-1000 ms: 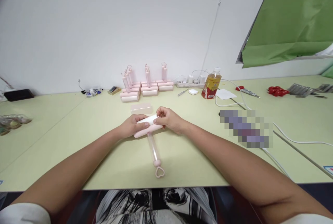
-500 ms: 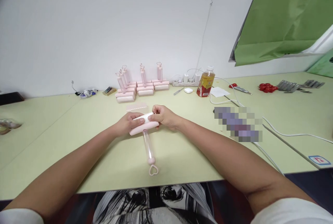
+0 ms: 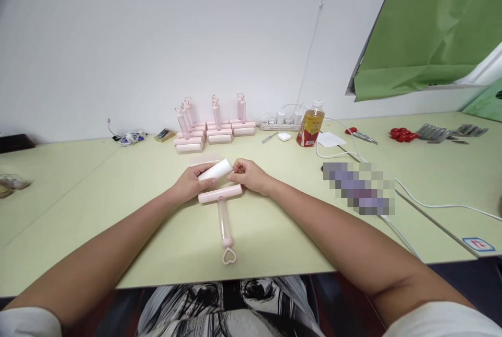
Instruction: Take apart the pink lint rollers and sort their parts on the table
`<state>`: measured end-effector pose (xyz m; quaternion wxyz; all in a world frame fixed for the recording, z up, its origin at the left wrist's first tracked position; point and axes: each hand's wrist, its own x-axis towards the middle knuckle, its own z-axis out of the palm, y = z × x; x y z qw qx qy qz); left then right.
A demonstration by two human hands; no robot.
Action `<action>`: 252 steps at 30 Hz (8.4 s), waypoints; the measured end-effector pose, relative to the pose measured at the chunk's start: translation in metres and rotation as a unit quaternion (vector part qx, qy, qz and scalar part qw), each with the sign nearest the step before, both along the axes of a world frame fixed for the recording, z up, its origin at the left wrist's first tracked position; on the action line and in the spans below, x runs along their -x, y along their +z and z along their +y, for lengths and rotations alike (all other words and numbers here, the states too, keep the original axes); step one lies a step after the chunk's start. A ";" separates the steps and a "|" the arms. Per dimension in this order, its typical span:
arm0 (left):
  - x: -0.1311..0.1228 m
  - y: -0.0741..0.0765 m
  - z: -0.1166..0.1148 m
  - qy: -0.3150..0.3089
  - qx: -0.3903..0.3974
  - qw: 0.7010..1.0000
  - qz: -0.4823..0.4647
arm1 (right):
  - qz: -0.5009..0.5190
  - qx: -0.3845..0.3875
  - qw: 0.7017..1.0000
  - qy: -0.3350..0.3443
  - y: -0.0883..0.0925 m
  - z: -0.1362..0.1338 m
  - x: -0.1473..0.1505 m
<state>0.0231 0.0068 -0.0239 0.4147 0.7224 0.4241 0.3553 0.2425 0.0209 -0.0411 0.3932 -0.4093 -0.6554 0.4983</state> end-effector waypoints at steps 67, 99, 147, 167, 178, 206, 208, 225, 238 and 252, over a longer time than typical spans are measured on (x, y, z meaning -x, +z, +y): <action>0.028 0.005 0.017 0.088 -0.060 0.939 0.327 | -0.360 -0.276 0.891 -0.017 -0.004 0.001 -0.001; 0.036 0.000 0.027 0.192 -0.073 0.927 0.314 | 0.114 0.012 0.955 -0.274 -0.007 0.015 0.000; 0.014 -0.013 0.032 0.040 -0.201 0.929 0.308 | 0.321 0.170 0.930 -0.058 -0.009 0.025 0.015; 0.060 -0.008 0.070 0.373 -0.117 0.920 -0.007 | -0.014 -0.092 0.993 -0.071 -0.023 0.015 0.023; 0.052 -0.021 0.074 0.300 -0.074 0.947 0.085 | -0.204 -0.078 0.974 -0.053 -0.003 0.006 0.031; 0.019 0.018 -0.001 0.061 -0.037 0.997 -0.007 | -0.185 -0.141 0.957 0.173 0.009 -0.018 0.006; 0.019 0.022 -0.003 0.033 0.004 0.996 -0.082 | -0.234 -0.201 0.937 0.163 0.011 -0.020 0.004; 0.029 0.025 -0.007 -0.214 0.254 0.937 -0.111 | -0.210 -0.254 0.926 0.184 0.003 -0.015 0.008; 0.021 0.021 -0.005 -0.199 0.149 0.964 -0.091 | -0.252 -0.291 0.905 0.179 0.002 -0.007 0.005; 0.012 0.026 -0.012 -0.245 0.159 0.954 -0.066 | -0.114 -0.100 0.952 0.266 0.003 0.000 0.004</action>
